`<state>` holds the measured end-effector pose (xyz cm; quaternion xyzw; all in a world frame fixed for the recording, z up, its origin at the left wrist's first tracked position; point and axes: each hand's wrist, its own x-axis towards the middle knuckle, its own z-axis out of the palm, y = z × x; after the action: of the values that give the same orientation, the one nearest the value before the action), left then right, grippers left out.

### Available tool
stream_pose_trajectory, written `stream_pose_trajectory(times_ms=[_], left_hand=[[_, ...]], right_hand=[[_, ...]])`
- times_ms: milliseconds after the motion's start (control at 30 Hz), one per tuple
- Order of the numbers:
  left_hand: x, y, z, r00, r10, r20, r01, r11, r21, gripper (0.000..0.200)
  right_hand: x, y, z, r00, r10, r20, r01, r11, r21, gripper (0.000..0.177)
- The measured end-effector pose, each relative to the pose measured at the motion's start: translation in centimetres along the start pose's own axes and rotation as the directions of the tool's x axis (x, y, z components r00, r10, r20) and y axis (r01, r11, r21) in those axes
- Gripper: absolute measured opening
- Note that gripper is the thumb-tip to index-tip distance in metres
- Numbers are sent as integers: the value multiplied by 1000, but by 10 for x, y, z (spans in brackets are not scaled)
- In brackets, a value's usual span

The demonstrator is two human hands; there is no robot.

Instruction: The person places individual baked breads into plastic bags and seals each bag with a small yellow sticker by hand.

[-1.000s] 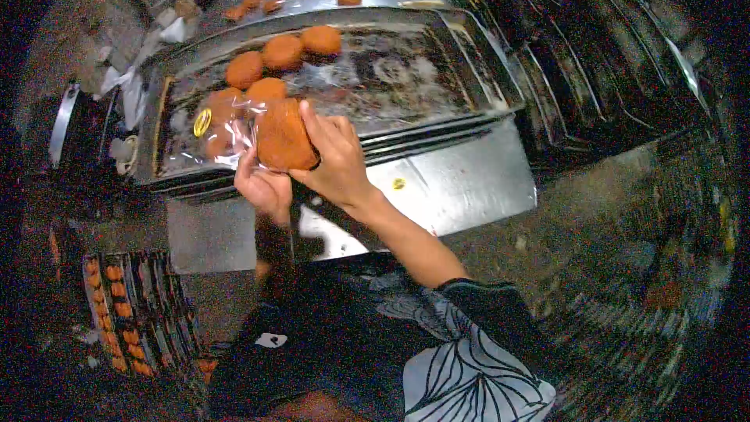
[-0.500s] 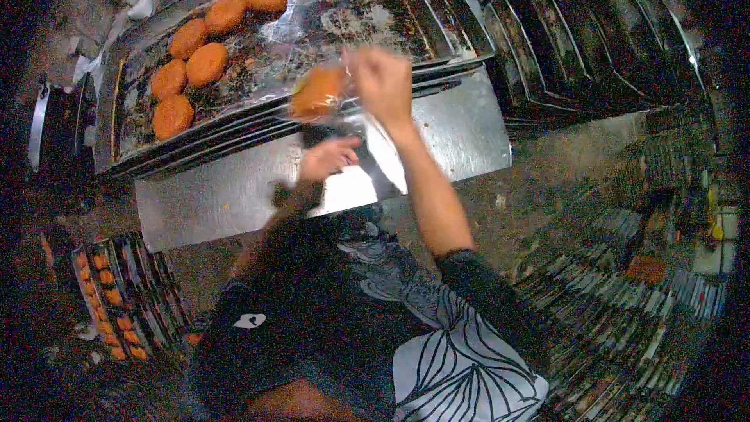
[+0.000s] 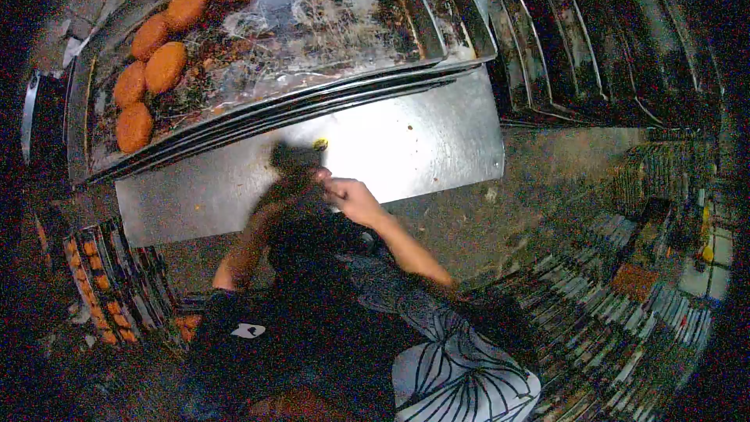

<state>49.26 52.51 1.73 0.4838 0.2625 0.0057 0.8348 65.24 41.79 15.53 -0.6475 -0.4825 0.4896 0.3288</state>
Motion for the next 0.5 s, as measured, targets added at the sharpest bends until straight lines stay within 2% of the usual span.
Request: stream_pose_trajectory(times_ms=[33, 67, 100, 167, 200, 233, 267, 300, 333, 367, 400, 433, 467, 500], left_hand=[[-6, 0, 0, 1000, -27, -3, 27, 998, -50, 19], [-8, -5, 3, 999, -46, -24, 43, 994, -105, 19], [-8, -13, 6, 997, -60, -58, 50, 984, -171, 19], [-5, -23, 8, 995, -3, -95, -24, 960, -279, 20], [-10, 9, 21, 934, 344, -93, -326, 929, 174, 18], [-20, 45, 37, 781, 621, 60, -537, 620, 571, 17], [-35, 89, 60, 880, 474, -34, -377, 740, 557, 15], [-47, 119, 75, 942, 312, -127, -205, 830, 519, 13], [-33, 94, 61, 873, 452, -184, -325, 820, 472, 12], [-59, 144, 76, 721, 645, -254, -427, 702, 569, 9], [-65, 154, 78, 509, 841, -182, -539, 477, 694, 10], [-74, 160, 80, 264, 962, -66, -583, 214, 784, 11], [-99, 172, 86, 561, 827, -39, -495, 373, 784, 19], [-110, 180, 85, 534, 844, -46, -517, 370, 772, 24]], right_hand=[[8, 5, 4, 992, -59, -112, 63, 998, 27, 26], [13, 14, 2, 999, -28, -36, 29, 999, 24, 29], [12, 17, 4, 965, -245, -95, 242, 969, -41, 30], [-10, 6, 4, 990, 62, -125, -81, 984, -158, 29], [-16, 6, 14, 991, 42, -125, -62, 985, -163, 29], [-22, 8, 28, 940, -81, -333, 1, 972, -234, 28], [-19, 6, 34, 832, -217, -510, 51, 947, -318, 28], [-12, -12, 32, 830, -247, -500, 77, 939, -336, 28], [-9, -40, 29, 895, 55, -443, -58, 998, 7, 32], [-6, -65, 28, 901, 331, -280, -233, 914, 332, 37], [6, -79, 12, 951, 307, 36, -272, 776, 569, 42], [19, -90, 8, 973, 229, 32, -147, 503, 852, 39], [33, -102, 4, 988, 149, 28, -47, 127, 991, 38], [53, -115, -12, 930, -367, -10, 100, 226, 969, 38]])
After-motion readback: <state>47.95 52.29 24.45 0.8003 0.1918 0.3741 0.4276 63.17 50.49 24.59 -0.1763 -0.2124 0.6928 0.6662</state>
